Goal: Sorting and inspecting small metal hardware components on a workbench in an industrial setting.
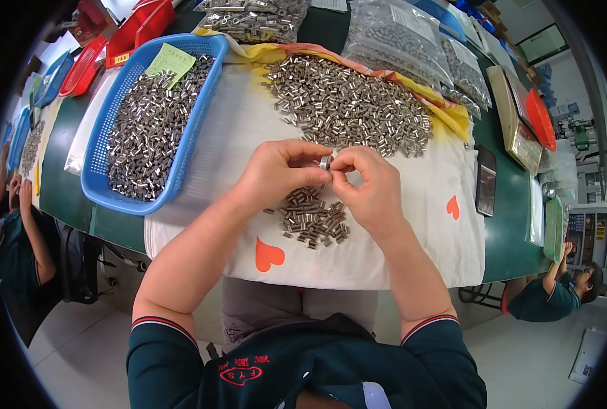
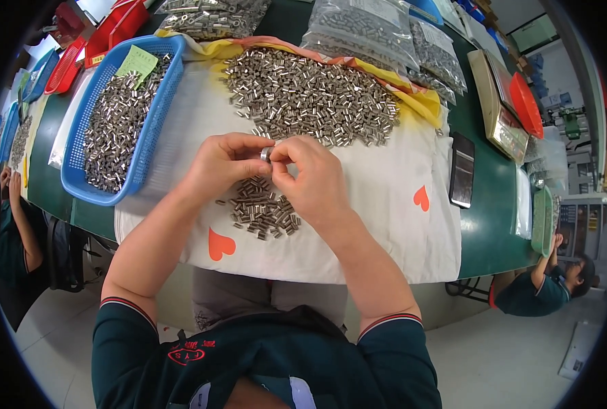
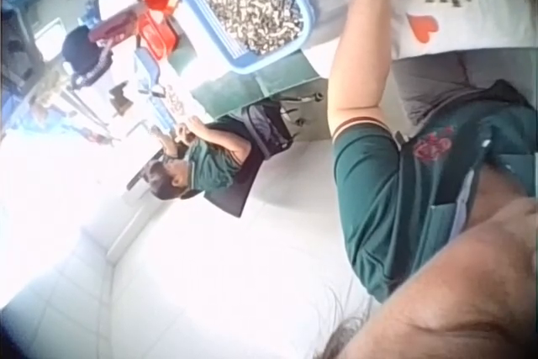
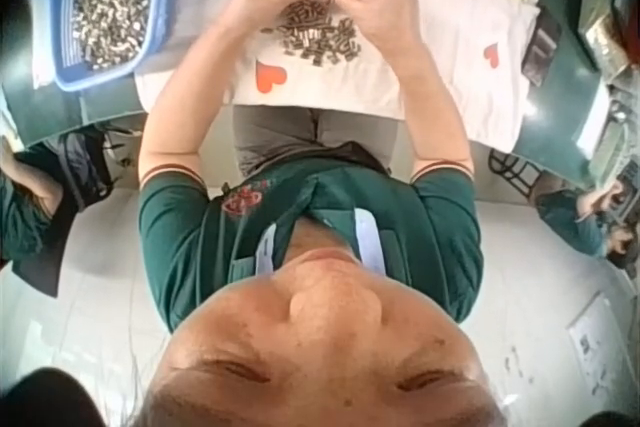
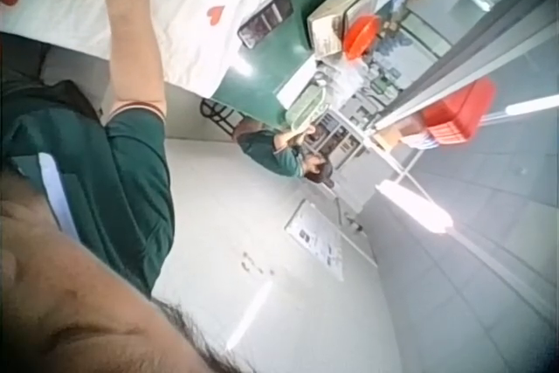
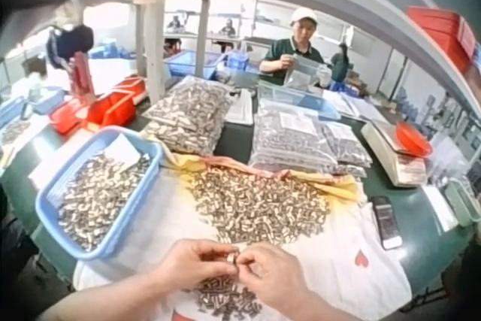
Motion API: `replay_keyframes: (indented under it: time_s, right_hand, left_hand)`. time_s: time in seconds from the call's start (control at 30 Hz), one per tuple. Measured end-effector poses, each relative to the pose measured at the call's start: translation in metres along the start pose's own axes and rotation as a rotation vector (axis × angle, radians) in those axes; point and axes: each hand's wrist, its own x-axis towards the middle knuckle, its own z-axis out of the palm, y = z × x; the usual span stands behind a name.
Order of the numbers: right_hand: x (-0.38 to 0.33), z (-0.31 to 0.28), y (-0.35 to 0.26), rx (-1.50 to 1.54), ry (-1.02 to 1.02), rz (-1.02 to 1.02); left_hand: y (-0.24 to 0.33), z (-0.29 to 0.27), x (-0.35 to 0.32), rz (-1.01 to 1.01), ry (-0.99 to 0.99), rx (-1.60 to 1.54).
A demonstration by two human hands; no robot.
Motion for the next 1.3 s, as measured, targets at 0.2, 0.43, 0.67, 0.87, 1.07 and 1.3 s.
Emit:
replay_keyframes:
  time_s: [0.2,0.43,0.67,0.87,1.07,1.3]
  right_hand:
    - [0.0,-0.004,-0.001,0.109,-0.057,0.125]
    - [-0.001,-0.006,0.002,0.096,-0.031,0.072]
    - [0.007,-0.026,0.014,0.22,-0.253,0.279]
    - [0.013,-0.018,0.033,-0.074,-0.024,0.193]
    - [0.014,0.002,0.037,-0.481,-0.056,-0.067]
    - [0.008,-0.01,0.019,-0.17,-0.105,0.11]
  left_hand:
    - [-0.001,-0.002,0.002,-0.015,-0.044,-0.009]
    - [0.001,-0.003,0.002,-0.016,-0.052,-0.047]
    - [0.002,-0.003,-0.003,-0.071,-0.133,0.054]
    - [0.014,0.007,-0.005,-0.011,-0.213,0.394]
    - [0.005,0.002,-0.005,0.061,-0.264,0.291]
    - [0.0,-0.004,0.003,-0.024,-0.05,-0.111]
